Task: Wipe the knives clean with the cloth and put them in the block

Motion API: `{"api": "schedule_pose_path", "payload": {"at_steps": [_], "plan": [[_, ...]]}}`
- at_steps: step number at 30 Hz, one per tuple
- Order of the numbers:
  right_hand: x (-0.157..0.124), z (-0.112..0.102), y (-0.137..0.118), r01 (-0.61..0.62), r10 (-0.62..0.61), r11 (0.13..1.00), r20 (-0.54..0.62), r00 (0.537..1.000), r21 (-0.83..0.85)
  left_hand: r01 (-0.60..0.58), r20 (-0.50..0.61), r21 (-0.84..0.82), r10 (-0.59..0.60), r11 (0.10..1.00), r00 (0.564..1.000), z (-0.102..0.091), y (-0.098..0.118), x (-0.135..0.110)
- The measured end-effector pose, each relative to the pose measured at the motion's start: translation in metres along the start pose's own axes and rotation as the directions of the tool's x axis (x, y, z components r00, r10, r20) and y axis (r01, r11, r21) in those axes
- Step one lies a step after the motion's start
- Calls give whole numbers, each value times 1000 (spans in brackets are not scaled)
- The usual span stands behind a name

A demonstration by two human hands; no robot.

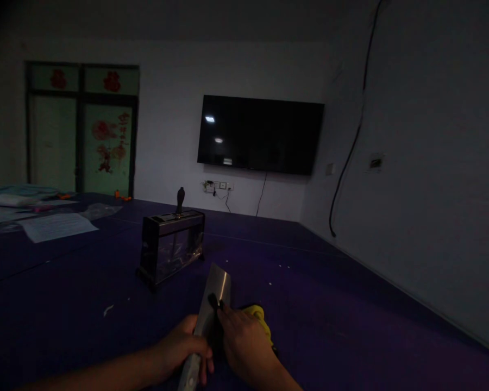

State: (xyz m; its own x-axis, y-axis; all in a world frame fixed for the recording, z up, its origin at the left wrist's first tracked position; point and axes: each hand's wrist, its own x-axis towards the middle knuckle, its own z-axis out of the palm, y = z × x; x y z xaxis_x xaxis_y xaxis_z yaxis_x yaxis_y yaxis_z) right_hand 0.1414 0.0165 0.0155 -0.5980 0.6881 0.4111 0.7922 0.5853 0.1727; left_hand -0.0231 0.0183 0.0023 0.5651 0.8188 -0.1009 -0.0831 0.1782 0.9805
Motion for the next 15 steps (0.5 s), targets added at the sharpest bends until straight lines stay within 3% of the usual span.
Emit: {"api": "schedule_pose_path", "payload": {"at_steps": [15], "plan": [[2,1,-3,-49,49,999,-1,999,-4,6,40,7,-6,1000,999,-3,1,-2]]}}
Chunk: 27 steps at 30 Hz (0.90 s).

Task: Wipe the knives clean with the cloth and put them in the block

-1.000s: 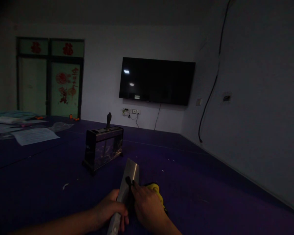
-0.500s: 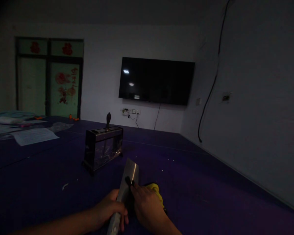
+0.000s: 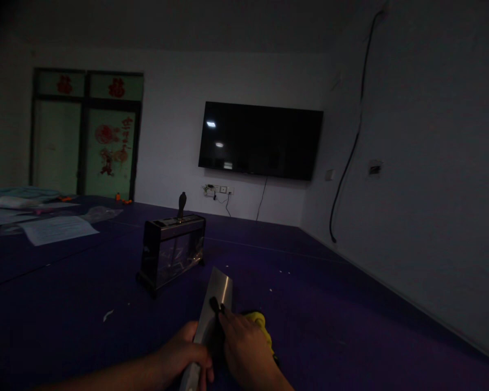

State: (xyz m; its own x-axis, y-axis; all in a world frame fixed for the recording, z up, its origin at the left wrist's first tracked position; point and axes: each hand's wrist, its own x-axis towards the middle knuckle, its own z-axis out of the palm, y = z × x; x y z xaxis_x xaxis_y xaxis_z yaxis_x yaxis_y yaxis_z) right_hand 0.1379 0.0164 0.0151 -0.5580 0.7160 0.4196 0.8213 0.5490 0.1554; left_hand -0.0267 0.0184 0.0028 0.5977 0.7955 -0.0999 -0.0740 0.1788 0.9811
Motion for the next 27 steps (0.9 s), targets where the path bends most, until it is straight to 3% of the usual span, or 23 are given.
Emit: {"api": "schedule_pose_path", "payload": {"at_steps": [8,12,20,27], "plan": [[4,-2,0,-62,62,998,-6,998,-10,21,-9,3,-21,1000,1000,1,2,-1],[1,-2,1,25,-25,1000,13,1000,-19,3,-57,-55,-6,998,998,2,-1,-1],[-6,4,4,179,-179,984,-124,976,-12,26,-75,-66,-31,997,997,-1,-5,1],[-4,3,4,87,-91,996,-142,986,-37,46,-98,-78,-54,996,994,-1,-1,-1]]}}
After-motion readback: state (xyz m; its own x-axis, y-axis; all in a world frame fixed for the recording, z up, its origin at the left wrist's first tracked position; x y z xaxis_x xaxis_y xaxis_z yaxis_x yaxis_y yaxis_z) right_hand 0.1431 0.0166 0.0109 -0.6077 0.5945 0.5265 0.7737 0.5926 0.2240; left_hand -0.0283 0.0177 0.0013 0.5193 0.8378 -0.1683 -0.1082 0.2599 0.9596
